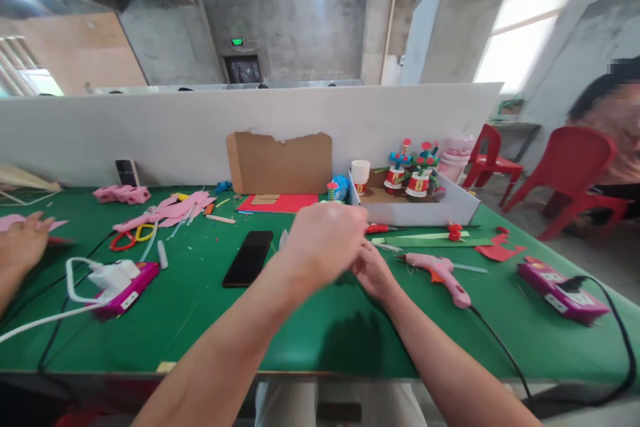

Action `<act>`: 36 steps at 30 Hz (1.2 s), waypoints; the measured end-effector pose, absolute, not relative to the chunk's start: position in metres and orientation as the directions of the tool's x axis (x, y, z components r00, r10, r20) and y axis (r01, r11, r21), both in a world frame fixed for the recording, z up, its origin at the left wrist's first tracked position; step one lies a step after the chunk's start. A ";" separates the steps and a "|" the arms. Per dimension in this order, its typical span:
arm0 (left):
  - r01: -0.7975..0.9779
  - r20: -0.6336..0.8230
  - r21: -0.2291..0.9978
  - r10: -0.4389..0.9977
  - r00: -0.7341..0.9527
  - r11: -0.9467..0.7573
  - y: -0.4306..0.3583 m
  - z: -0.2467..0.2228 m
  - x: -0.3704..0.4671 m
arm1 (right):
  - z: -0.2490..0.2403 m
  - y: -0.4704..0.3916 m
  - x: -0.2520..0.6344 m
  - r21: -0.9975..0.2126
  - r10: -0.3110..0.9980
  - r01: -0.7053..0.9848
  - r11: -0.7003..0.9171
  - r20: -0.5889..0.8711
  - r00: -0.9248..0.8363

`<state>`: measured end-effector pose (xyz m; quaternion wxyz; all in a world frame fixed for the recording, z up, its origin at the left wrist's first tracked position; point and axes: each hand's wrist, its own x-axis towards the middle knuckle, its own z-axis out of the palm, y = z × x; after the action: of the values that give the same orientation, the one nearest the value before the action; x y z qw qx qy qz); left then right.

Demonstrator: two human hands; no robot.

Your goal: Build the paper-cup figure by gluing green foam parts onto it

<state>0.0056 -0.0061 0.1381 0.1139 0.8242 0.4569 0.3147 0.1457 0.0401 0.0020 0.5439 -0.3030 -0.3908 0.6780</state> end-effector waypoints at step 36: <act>-0.010 -0.206 0.972 0.874 0.439 0.234 0.049 0.032 -0.015 | -0.001 0.042 0.147 -0.947 0.972 -0.232 0.221 0.234 -0.030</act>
<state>-0.0150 0.0492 0.0322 0.6680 0.5229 0.4132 0.3311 0.1468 0.0419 -0.0013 0.5934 -0.3642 -0.5081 0.5070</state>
